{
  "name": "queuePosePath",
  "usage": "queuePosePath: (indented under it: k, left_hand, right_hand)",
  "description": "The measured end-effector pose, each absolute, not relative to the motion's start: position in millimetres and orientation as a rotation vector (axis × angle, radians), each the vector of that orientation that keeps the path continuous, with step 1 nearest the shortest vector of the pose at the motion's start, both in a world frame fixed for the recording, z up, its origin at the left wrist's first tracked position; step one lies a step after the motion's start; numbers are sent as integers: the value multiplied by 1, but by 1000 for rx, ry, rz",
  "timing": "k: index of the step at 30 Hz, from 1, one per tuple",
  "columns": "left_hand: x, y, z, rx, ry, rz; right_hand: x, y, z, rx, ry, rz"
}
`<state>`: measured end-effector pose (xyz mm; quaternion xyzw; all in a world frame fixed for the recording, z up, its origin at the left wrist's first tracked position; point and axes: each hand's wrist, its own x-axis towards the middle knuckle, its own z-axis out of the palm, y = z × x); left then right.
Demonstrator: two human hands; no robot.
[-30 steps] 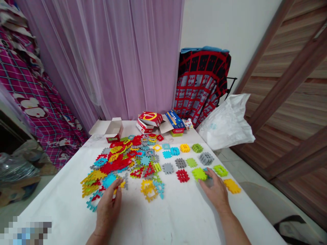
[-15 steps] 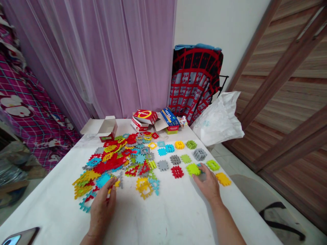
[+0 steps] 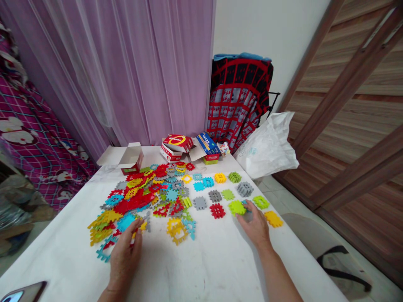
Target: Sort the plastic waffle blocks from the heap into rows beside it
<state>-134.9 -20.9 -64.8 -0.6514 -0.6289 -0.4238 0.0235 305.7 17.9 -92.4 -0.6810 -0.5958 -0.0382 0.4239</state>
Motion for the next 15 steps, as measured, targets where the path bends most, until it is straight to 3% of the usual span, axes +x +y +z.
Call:
queuePosePath:
  k: [15]
  left_hand:
    - [-134, -21, -62, -2006, -1930, -1282]
  right_hand:
    - [304, 16, -91, -1688, -1519, -196]
